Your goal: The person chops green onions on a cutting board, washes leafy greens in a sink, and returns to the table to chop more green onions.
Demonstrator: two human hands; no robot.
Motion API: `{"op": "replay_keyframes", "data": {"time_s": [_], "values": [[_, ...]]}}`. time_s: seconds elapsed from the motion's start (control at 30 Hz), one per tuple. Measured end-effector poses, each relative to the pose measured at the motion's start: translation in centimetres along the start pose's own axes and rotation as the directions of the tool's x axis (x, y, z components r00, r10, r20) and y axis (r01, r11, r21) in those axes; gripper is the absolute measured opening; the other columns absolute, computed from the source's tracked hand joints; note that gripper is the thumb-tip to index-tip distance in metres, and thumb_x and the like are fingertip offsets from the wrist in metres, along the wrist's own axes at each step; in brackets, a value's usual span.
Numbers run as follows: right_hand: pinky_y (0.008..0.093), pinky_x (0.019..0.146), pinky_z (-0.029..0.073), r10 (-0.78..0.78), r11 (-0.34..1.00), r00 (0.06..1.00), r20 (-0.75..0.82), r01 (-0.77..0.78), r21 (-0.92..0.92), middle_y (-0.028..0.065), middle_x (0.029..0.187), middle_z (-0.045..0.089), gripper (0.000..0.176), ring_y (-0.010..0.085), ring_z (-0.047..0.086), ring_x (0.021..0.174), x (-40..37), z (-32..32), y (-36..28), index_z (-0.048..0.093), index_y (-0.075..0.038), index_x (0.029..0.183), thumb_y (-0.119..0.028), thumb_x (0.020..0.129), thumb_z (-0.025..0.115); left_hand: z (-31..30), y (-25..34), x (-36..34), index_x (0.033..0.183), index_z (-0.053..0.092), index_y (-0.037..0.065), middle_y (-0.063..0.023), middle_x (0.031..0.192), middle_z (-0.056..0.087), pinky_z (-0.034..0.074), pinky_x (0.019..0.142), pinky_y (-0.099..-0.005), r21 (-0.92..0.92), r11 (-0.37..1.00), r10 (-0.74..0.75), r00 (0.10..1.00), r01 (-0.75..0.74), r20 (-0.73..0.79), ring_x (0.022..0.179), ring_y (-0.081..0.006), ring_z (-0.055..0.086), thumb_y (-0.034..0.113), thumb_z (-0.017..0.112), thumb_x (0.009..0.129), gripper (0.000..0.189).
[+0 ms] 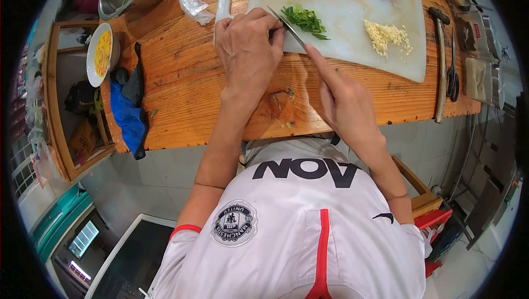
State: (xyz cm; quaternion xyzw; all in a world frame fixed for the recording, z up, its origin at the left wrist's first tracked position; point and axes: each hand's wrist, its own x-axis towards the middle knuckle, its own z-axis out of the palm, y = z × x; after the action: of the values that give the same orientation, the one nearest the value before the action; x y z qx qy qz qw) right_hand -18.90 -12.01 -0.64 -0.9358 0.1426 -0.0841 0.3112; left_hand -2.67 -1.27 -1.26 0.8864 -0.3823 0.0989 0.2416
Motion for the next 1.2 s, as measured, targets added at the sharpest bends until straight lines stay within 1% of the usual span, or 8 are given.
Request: {"op": "replay_keyframes", "data": {"time_s": [0.13, 0.23, 0.33, 0.53, 0.73, 0.83, 1.03, 1.2], "values": [[0.0449, 0.059, 0.050, -0.032, 0.997, 0.999, -0.027, 0.034, 0.067, 0.0196, 0.074, 0.060, 0.060, 0.0347, 0.061, 0.059, 0.6, 0.2, 0.6, 0.049, -0.017, 0.148, -0.002, 0.090, 0.058, 0.2, -0.2, -0.2, 0.080, 0.077, 0.010, -0.0024, 0.083, 0.070, 0.039, 0.083, -0.0374, -0.115, 0.992, -0.049, 0.998, 0.045, -0.031, 0.081, -0.0233, 0.065, 0.015, 0.079, 0.077, 0.007], [0.0434, 0.059, 0.049, 0.150, 0.951, 0.980, 0.129, -0.179, 0.252, 0.0212, 0.075, 0.061, 0.058, 0.0337, 0.060, 0.058, -0.3, -2.4, 0.4, 0.053, -0.015, 0.146, 0.001, 0.090, 0.058, 0.4, -0.6, -0.3, 0.079, 0.077, 0.010, -0.0016, 0.083, 0.071, 0.039, 0.082, -0.0366, -0.152, 0.986, -0.077, 0.997, 0.072, -0.027, 0.080, -0.0228, 0.065, 0.016, 0.079, 0.076, 0.007], [0.0421, 0.059, 0.048, 0.159, 0.934, 0.983, 0.096, -0.181, 0.308, 0.0213, 0.076, 0.061, 0.057, 0.0324, 0.060, 0.058, -0.9, -2.4, 0.6, 0.055, -0.014, 0.143, 0.002, 0.089, 0.057, 0.4, -0.5, -0.2, 0.079, 0.077, 0.010, -0.0015, 0.084, 0.071, 0.039, 0.082, -0.0367, -0.121, 0.992, -0.050, 0.998, 0.045, -0.034, 0.079, -0.0226, 0.065, 0.016, 0.079, 0.077, 0.006], [0.0447, 0.059, 0.049, 0.026, 0.990, 0.999, 0.034, -0.030, 0.136, 0.0184, 0.071, 0.059, 0.061, 0.0339, 0.061, 0.059, -0.9, -1.6, 0.5, 0.051, -0.017, 0.147, 0.000, 0.089, 0.058, 0.4, -0.5, -0.1, 0.079, 0.076, 0.008, -0.0019, 0.083, 0.070, 0.040, 0.083, -0.0371, -0.122, 0.992, -0.044, 0.998, 0.039, -0.036, 0.079, -0.0228, 0.065, 0.014, 0.079, 0.076, 0.007], [0.0477, 0.060, 0.050, 0.012, 0.999, 1.000, 0.004, -0.012, -0.046, 0.0175, 0.072, 0.061, 0.061, 0.0364, 0.063, 0.063, 0.8, 0.4, -0.3, 0.046, -0.018, 0.149, -0.006, 0.091, 0.060, 0.4, -0.2, -0.3, 0.080, 0.076, 0.009, -0.0017, 0.085, 0.069, 0.041, 0.082, -0.0378, -0.078, 0.997, -0.005, 0.999, 0.001, -0.051, 0.082, -0.0235, 0.064, 0.013, 0.078, 0.077, 0.005], [0.0465, 0.060, 0.050, -0.003, 0.996, 1.000, -0.020, 0.004, 0.090, 0.0201, 0.074, 0.062, 0.059, 0.0367, 0.062, 0.061, 0.5, -0.1, 0.4, 0.050, -0.017, 0.147, -0.004, 0.091, 0.058, 0.8, -0.5, -0.8, 0.079, 0.076, 0.009, -0.0012, 0.087, 0.068, 0.042, 0.081, -0.0377, -0.113, 0.994, -0.012, 0.994, 0.000, -0.106, 0.086, -0.0232, 0.063, 0.013, 0.078, 0.078, 0.004], [0.0431, 0.060, 0.048, 0.176, 0.945, 0.982, 0.074, -0.190, 0.265, 0.0236, 0.074, 0.060, 0.055, 0.0359, 0.061, 0.061, -1.4, -3.5, 0.1, 0.056, -0.015, 0.142, 0.001, 0.089, 0.057, 1.0, -0.2, -1.0, 0.087, 0.078, 0.008, -0.0018, 0.090, 0.071, 0.045, 0.083, -0.0381, -0.080, 0.996, -0.043, 0.997, 0.038, -0.071, 0.089, -0.0241, 0.064, 0.013, 0.078, 0.079, 0.009], [0.0449, 0.059, 0.048, 0.066, 0.980, 0.998, 0.017, -0.068, 0.185, 0.0212, 0.071, 0.060, 0.059, 0.0355, 0.061, 0.060, -0.9, -2.2, 0.0, 0.053, -0.017, 0.145, 0.000, 0.089, 0.059, 0.9, -0.4, -0.9, 0.082, 0.077, 0.009, 0.0000, 0.088, 0.069, 0.041, 0.081, -0.0373, -0.100, 0.994, -0.054, 0.995, 0.046, -0.079, 0.088, -0.0215, 0.063, 0.015, 0.079, 0.078, 0.007]]}}
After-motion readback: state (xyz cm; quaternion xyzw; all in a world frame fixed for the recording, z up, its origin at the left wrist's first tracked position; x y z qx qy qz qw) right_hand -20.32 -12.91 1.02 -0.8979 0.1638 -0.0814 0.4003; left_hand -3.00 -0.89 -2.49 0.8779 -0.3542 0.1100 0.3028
